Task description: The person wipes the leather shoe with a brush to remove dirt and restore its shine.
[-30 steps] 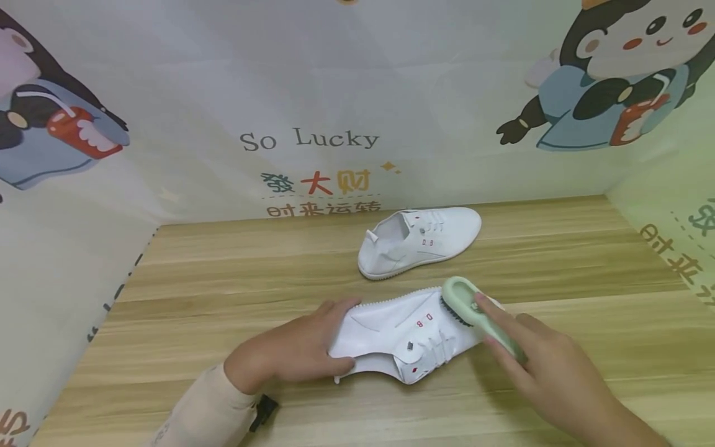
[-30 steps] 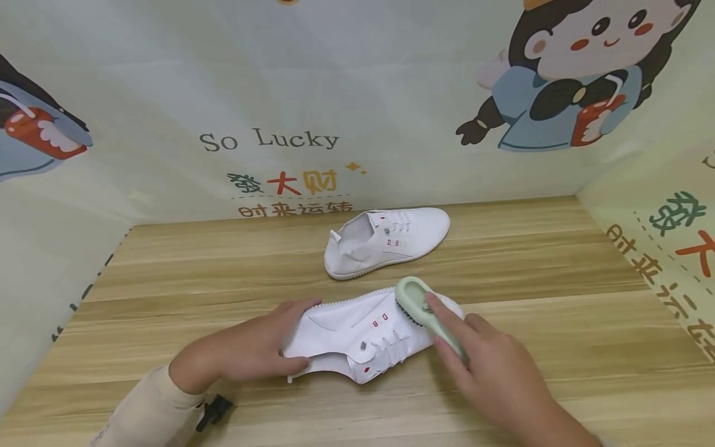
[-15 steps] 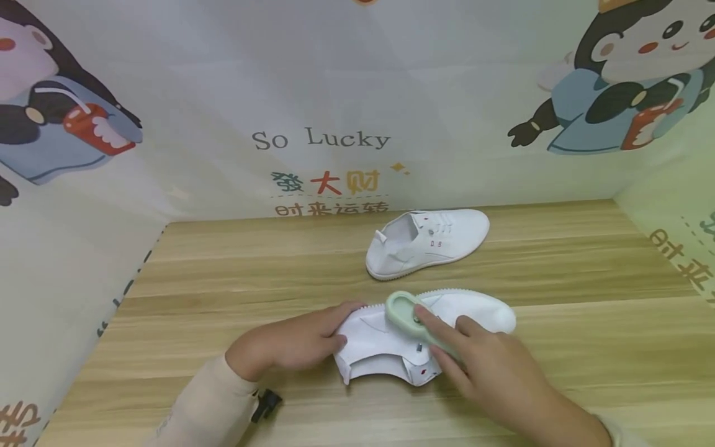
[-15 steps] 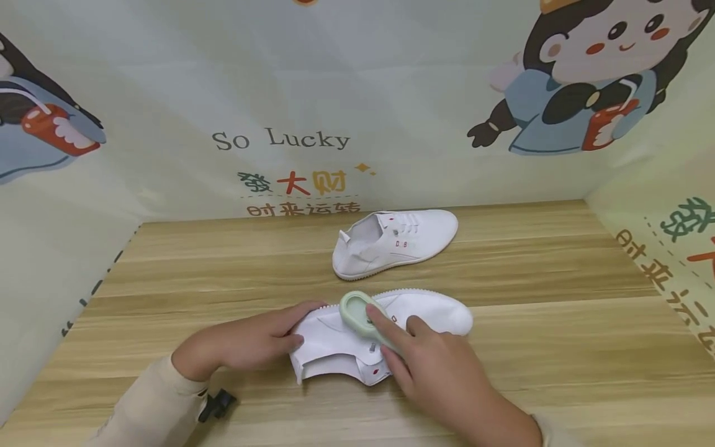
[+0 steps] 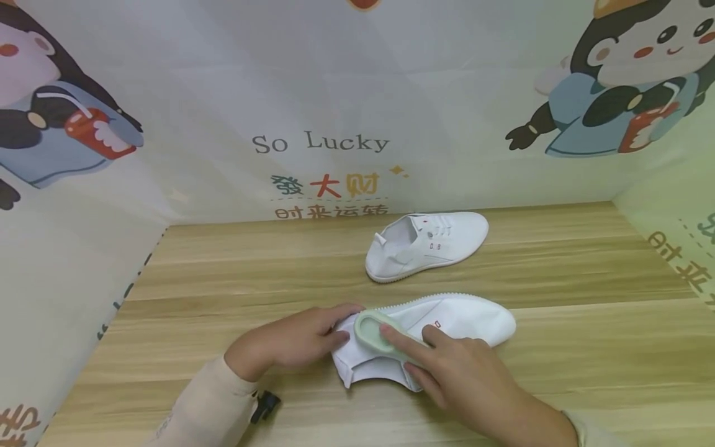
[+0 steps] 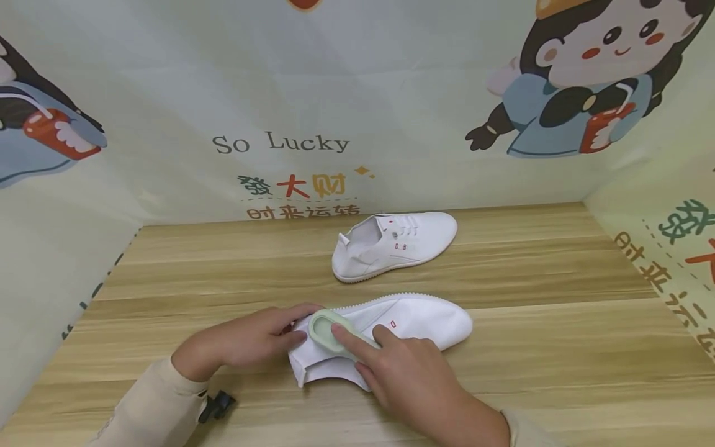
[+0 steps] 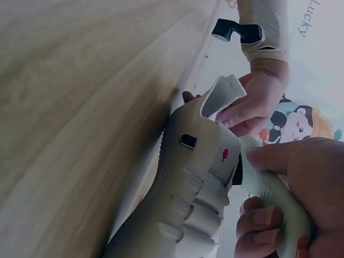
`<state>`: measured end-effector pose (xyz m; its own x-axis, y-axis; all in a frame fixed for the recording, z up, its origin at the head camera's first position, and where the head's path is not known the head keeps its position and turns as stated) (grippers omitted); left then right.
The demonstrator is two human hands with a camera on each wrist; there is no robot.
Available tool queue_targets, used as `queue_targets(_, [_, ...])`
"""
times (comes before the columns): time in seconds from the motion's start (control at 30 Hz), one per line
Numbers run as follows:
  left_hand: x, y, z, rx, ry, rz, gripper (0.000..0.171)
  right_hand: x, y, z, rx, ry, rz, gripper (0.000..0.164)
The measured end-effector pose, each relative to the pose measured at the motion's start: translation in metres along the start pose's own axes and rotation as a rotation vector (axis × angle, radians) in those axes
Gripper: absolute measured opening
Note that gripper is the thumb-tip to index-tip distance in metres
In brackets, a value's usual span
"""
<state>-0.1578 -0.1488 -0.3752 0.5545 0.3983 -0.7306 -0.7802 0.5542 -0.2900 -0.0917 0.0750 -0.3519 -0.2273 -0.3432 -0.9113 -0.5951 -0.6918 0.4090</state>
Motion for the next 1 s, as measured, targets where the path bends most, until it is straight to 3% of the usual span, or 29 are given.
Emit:
queue_targets(0.23, [0.000,0.004,-0.002,0.022,0.004,0.041,0.042,-0.001,-0.005,0.004,-0.021,-0.032,0.037,0.063])
queue_targets(0.47, [-0.001,0.005,-0.002,0.026,0.020,0.076,0.039,-0.011,-0.018,0.020,0.059,-0.069,-0.007,0.062])
queue_targets(0.67, [-0.001,0.005,-0.005,0.034,0.013,0.084,0.039,-0.020,-0.036,0.035,0.056,-0.106,0.032,0.043])
queue_targets(0.77, [-0.001,0.004,-0.005,0.035,0.008,0.086,0.039,-0.023,-0.044,0.042,0.061,-0.113,0.063,0.042])
queue_targets(0.87, [-0.001,0.005,-0.005,0.041,0.013,0.088,0.039,-0.026,-0.054,0.050,0.099,-0.122,0.064,0.051])
queue_targets(1.0, [-0.001,0.006,-0.004,0.053,0.018,0.089,0.039,-0.029,-0.070,0.059,0.174,-0.137,0.029,0.042])
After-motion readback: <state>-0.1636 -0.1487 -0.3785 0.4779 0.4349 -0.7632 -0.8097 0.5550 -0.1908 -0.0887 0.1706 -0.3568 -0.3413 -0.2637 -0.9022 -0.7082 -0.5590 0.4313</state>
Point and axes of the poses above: each hand's wrist, its own y-axis towards the middle knuckle, its own x-axis out of the palm, z = x × y, the point moved 4 cm from there along y, towards the middle knuckle, and after that the axes turned 8 degrees about -x, right-handed, at the moved point
